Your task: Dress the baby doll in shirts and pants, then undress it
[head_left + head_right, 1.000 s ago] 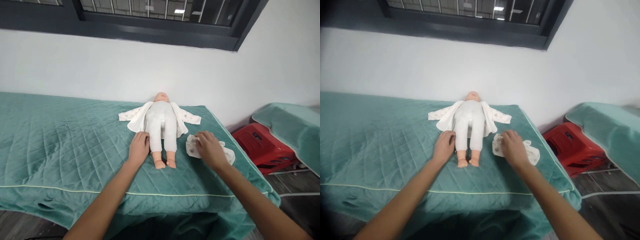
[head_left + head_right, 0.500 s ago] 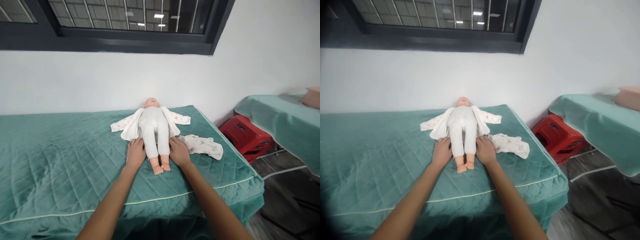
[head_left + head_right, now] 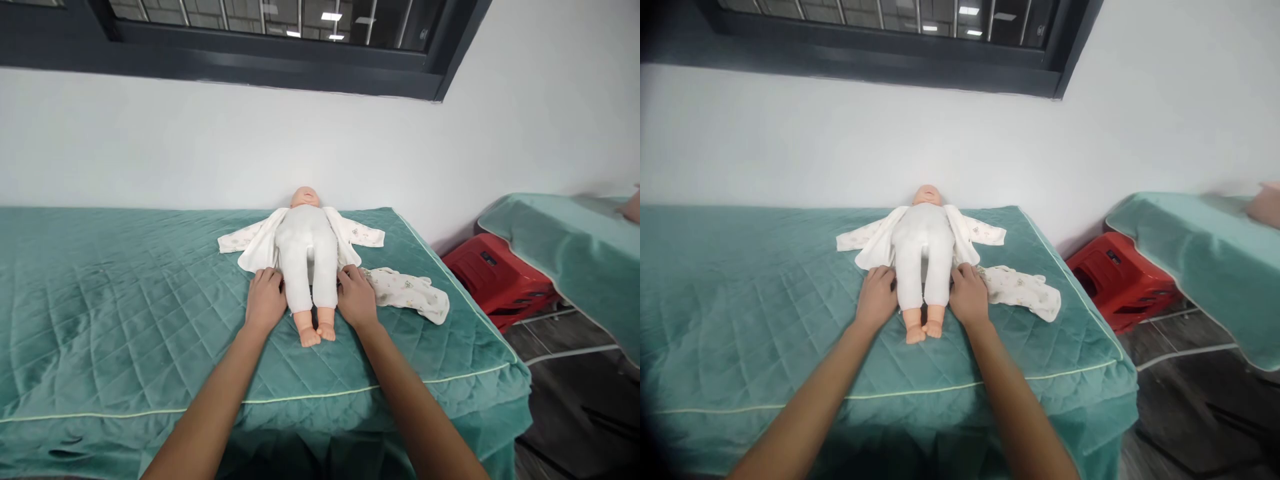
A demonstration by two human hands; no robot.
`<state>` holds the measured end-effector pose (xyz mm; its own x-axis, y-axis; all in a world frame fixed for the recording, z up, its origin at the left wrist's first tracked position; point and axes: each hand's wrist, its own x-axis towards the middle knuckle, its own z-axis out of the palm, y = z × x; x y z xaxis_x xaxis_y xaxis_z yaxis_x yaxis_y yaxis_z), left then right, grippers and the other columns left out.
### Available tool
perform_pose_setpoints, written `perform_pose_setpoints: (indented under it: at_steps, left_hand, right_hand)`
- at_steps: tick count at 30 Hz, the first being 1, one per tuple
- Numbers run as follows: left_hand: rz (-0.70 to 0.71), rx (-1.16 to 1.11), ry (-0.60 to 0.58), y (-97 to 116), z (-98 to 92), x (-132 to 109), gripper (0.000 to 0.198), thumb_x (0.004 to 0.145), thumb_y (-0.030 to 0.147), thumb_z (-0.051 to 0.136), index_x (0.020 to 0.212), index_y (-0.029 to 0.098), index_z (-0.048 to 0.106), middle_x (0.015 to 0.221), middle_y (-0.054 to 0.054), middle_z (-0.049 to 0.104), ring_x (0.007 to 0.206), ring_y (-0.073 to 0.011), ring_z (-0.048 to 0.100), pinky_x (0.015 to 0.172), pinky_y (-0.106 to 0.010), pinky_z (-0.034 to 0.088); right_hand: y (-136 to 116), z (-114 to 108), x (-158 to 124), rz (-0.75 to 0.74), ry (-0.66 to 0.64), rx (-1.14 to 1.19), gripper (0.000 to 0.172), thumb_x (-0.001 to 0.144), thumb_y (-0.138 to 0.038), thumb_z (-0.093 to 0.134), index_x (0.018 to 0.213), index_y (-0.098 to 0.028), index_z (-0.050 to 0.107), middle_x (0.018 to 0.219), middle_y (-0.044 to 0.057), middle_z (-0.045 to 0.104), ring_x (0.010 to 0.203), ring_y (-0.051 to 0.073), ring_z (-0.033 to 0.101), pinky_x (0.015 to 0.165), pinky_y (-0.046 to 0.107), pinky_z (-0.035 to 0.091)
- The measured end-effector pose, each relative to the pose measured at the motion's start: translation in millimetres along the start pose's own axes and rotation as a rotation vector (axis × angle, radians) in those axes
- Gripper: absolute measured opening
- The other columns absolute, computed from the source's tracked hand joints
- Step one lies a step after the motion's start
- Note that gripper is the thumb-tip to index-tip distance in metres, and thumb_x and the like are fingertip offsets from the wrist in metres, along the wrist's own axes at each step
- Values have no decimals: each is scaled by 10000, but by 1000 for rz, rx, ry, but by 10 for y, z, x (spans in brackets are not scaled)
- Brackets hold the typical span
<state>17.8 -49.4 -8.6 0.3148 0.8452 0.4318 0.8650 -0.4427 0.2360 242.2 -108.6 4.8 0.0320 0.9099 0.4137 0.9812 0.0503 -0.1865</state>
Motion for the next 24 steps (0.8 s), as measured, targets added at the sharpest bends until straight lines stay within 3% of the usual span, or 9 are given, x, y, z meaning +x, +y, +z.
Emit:
perform_pose_setpoints:
  at_steps: [3,9,12,15,18,21,24]
  left_hand:
    - [6,-73,33,-21,9,-6,174,934,219,492,820,208,623,973,-126,657,990,-311,557,884,-452,489]
    - [-13,-272,164,-44,11,-14,175,938,160,451,994,203,611,1022,-98,660,1021,-270,589,928,-417,493]
    - [14,-372,256,-44,-18,-53,192,948,145,438,1011,199,611,1028,-88,668,1024,-240,607,937,-396,498]
    - [85,-448,333,-19,-72,-146,222,946,107,421,975,204,619,1010,-72,678,1016,-210,625,952,-385,501]
    - [177,-489,327,59,-147,-259,242,940,81,422,951,207,628,1026,-70,687,1026,-198,639,959,-386,506]
    - [244,-455,211,179,-272,-303,250,930,73,437,973,208,643,1077,-84,690,1046,-210,633,949,-391,516]
    - [289,-335,-4,304,-509,-226,246,937,123,479,1081,207,660,1133,-102,697,1082,-251,626,971,-441,508]
  right_hand:
    - [11,-8,-33,1,66,72,263,893,-75,454,968,-216,663,1086,111,631,1017,264,547,874,374,449]
    - [60,-90,-163,41,322,144,354,905,-77,419,1125,-199,667,1185,132,651,1129,278,558,987,418,426]
    - [138,-161,-185,155,309,77,332,934,-142,444,1189,-203,648,1281,132,659,1186,298,561,1006,450,407]
    - [302,-282,-166,201,158,4,343,961,-246,470,1268,-202,618,1330,137,657,1211,322,566,992,460,411]
    - [504,-451,-92,168,-112,-76,383,953,-399,529,1267,-203,629,1243,147,689,1154,342,599,937,447,438]
    - [602,-664,40,73,-392,-53,387,870,-398,652,1215,-223,664,1145,119,704,1049,316,643,874,404,463]
    - [496,-967,167,12,-552,144,318,783,-297,738,1091,-226,708,1064,68,721,970,270,658,851,363,467]
